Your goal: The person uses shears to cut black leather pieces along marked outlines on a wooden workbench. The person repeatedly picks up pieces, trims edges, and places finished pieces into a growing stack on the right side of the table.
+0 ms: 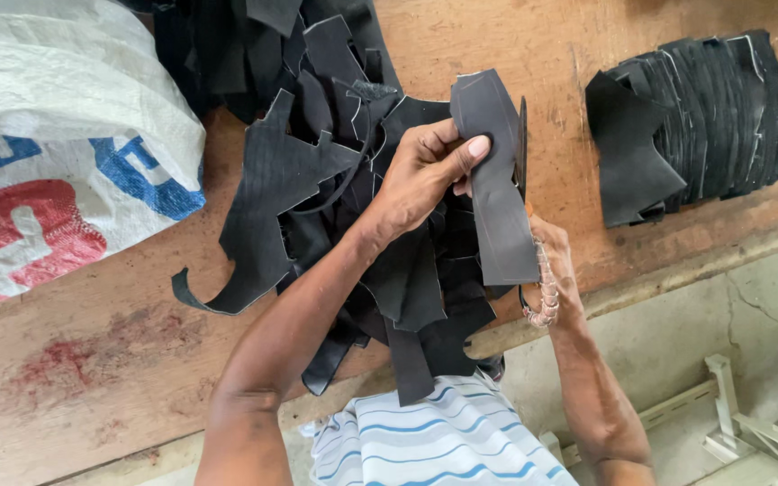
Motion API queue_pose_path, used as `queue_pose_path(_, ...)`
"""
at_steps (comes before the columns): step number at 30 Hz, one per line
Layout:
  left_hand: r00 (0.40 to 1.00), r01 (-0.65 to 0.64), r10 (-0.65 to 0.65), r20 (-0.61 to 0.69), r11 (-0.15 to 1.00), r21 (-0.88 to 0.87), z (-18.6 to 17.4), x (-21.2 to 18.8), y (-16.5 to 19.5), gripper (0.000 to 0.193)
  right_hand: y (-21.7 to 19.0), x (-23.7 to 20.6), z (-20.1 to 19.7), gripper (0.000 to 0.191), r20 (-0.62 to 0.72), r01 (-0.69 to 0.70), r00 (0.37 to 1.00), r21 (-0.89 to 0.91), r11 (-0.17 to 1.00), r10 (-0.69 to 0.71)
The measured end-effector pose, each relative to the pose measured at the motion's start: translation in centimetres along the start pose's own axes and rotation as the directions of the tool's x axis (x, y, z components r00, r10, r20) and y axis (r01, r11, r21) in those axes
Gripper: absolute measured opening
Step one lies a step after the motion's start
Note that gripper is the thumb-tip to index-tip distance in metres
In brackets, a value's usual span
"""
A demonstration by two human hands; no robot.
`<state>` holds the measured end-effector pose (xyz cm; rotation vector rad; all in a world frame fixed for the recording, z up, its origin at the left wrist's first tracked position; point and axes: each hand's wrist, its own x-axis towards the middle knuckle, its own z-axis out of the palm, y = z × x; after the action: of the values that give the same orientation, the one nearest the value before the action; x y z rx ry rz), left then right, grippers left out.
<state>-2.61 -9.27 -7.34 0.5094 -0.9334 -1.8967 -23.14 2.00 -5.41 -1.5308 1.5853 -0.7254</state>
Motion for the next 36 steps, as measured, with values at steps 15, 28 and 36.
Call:
queue_pose_path(15,1.0,0.022,-0.021,0.007,0.999,-0.03,0.0,0.2,0.1,0.027,-1.7,-0.1,-0.7,0.032,0.035,0.17,0.984,0.091,0.981,-0.173)
queue_pose_path(28,0.996,0.041,-0.035,0.083,0.996,-0.075,0.5,0.3,0.6,0.028,-2.2,-0.4,-1.7,0.02,0.047,0.475,0.878,-0.203,0.856,-0.476)
queue_pose_path(36,0.993,0.008,-0.005,0.119,1.0,-0.025,1.3,0.3,2.0,0.028,-3.7,-1.6,-2.0,0.015,0.021,0.221,0.974,0.128,0.967,-0.226)
